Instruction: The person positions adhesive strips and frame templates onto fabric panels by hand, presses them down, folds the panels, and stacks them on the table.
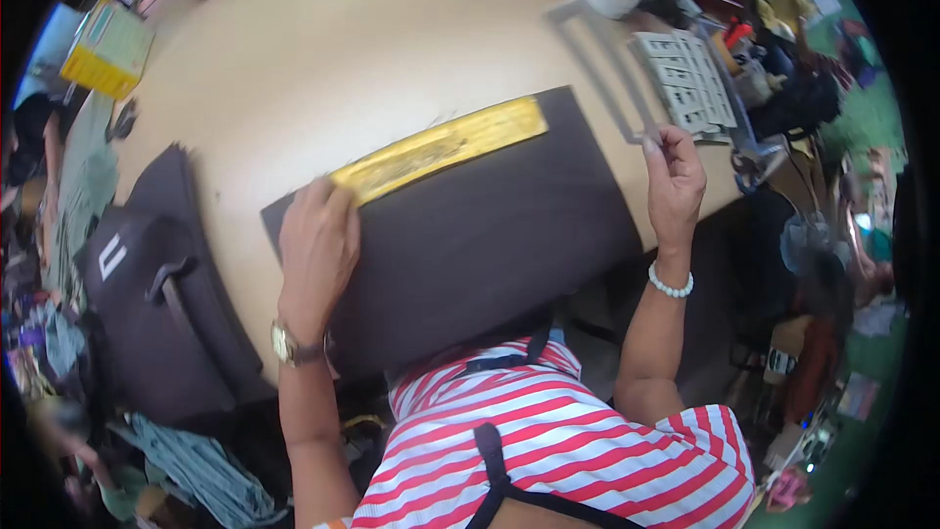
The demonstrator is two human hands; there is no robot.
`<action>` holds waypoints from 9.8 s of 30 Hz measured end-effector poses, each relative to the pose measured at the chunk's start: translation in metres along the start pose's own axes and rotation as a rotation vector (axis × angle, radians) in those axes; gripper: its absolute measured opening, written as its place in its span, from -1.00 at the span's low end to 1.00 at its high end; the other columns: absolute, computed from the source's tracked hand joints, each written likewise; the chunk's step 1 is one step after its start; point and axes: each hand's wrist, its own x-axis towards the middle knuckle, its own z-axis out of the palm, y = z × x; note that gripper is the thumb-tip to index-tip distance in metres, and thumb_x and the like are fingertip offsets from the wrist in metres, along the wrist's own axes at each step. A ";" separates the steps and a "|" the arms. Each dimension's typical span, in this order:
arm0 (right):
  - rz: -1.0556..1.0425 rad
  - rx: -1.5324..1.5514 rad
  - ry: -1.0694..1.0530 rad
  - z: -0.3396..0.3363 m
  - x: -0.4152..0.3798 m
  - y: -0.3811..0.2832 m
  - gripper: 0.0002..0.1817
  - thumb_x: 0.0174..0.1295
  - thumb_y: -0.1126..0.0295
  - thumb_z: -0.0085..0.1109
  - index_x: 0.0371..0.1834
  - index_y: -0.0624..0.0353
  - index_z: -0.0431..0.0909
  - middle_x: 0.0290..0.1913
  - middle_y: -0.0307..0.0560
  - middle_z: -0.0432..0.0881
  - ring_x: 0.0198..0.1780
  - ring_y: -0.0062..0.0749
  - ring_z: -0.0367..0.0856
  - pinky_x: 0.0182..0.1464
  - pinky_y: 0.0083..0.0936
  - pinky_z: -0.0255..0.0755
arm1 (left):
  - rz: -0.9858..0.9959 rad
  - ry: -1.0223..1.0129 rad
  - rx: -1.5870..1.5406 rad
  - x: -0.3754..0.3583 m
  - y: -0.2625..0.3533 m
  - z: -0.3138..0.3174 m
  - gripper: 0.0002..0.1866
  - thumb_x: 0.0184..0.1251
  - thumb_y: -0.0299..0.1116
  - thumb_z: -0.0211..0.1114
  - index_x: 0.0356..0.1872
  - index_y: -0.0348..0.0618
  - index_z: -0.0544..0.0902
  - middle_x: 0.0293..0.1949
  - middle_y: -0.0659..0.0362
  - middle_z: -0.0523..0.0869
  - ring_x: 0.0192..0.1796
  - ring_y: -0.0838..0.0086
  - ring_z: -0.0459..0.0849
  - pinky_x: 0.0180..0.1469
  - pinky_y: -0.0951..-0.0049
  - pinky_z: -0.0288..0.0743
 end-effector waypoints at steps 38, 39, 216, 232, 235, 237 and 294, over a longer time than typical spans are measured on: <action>0.307 -0.188 -0.217 0.107 -0.024 -0.025 -0.52 0.03 0.57 0.33 0.07 0.43 0.48 -0.46 -0.08 0.67 -0.46 -0.57 0.59 -0.32 -0.61 0.47 | -0.145 -0.199 -0.415 0.014 -0.027 -0.004 -0.60 -0.06 -0.41 0.50 -0.18 -0.27 0.53 -0.23 0.13 0.51 -0.19 0.38 0.58 -0.15 0.43 0.47; 0.310 -0.205 -0.218 0.107 -0.023 -0.026 -0.52 0.02 0.56 0.34 0.06 0.44 0.48 -0.46 -0.07 0.68 -0.46 -0.56 0.59 -0.32 -0.61 0.47 | -0.147 -0.196 -0.418 0.014 -0.027 -0.003 -0.60 -0.06 -0.41 0.50 -0.19 -0.27 0.53 -0.23 0.14 0.51 -0.19 0.38 0.58 -0.16 0.43 0.46; -0.251 0.251 -0.842 0.445 -0.088 -0.179 -0.44 0.08 0.52 0.06 0.25 0.26 0.43 0.27 0.31 0.43 0.45 0.15 0.15 0.44 -0.32 0.08 | -0.681 0.423 0.742 -0.195 -0.364 -0.206 -0.45 0.07 -0.68 0.10 0.20 -0.21 0.48 0.16 0.03 0.54 0.16 0.11 0.54 0.16 0.24 0.46; -0.200 0.219 -0.917 0.451 -0.081 -0.174 -0.39 0.05 0.52 0.04 0.27 0.41 0.36 0.22 0.23 0.43 0.30 0.01 0.38 0.34 -0.41 0.22 | -1.014 0.472 0.304 -0.153 -0.364 -0.129 -0.24 0.37 0.28 -0.13 0.46 0.03 0.19 0.48 -0.06 0.11 0.51 -0.08 -0.02 0.40 -0.29 -0.11; -0.181 0.222 -0.921 0.450 -0.077 -0.172 -0.40 0.06 0.50 0.05 0.26 0.42 0.37 0.28 0.23 0.39 0.34 -0.01 0.34 0.36 -0.41 0.18 | -1.037 0.401 0.223 -0.146 -0.364 -0.118 -0.22 0.36 0.28 -0.11 0.47 0.02 0.17 0.48 -0.06 0.11 0.51 -0.09 -0.01 0.40 -0.30 -0.13; -0.150 0.261 -0.940 0.453 -0.075 -0.169 -0.41 0.08 0.48 0.05 0.27 0.42 0.36 0.32 0.23 0.36 0.37 -0.01 0.30 0.38 -0.40 0.16 | -1.027 0.411 0.249 -0.142 -0.363 -0.118 -0.23 0.36 0.25 -0.07 0.47 0.02 0.16 0.49 -0.05 0.11 0.50 -0.08 0.01 0.39 -0.33 -0.14; -0.553 0.214 -0.728 0.428 -0.090 -0.136 -0.40 0.14 0.40 0.17 0.26 0.33 0.28 0.29 0.28 0.28 0.39 0.15 0.14 0.38 -0.08 0.06 | -0.905 0.392 0.392 -0.083 -0.318 -0.084 -0.39 0.38 0.17 -0.06 0.32 0.09 0.44 0.42 0.03 0.27 0.49 -0.05 0.04 0.33 -0.47 -0.18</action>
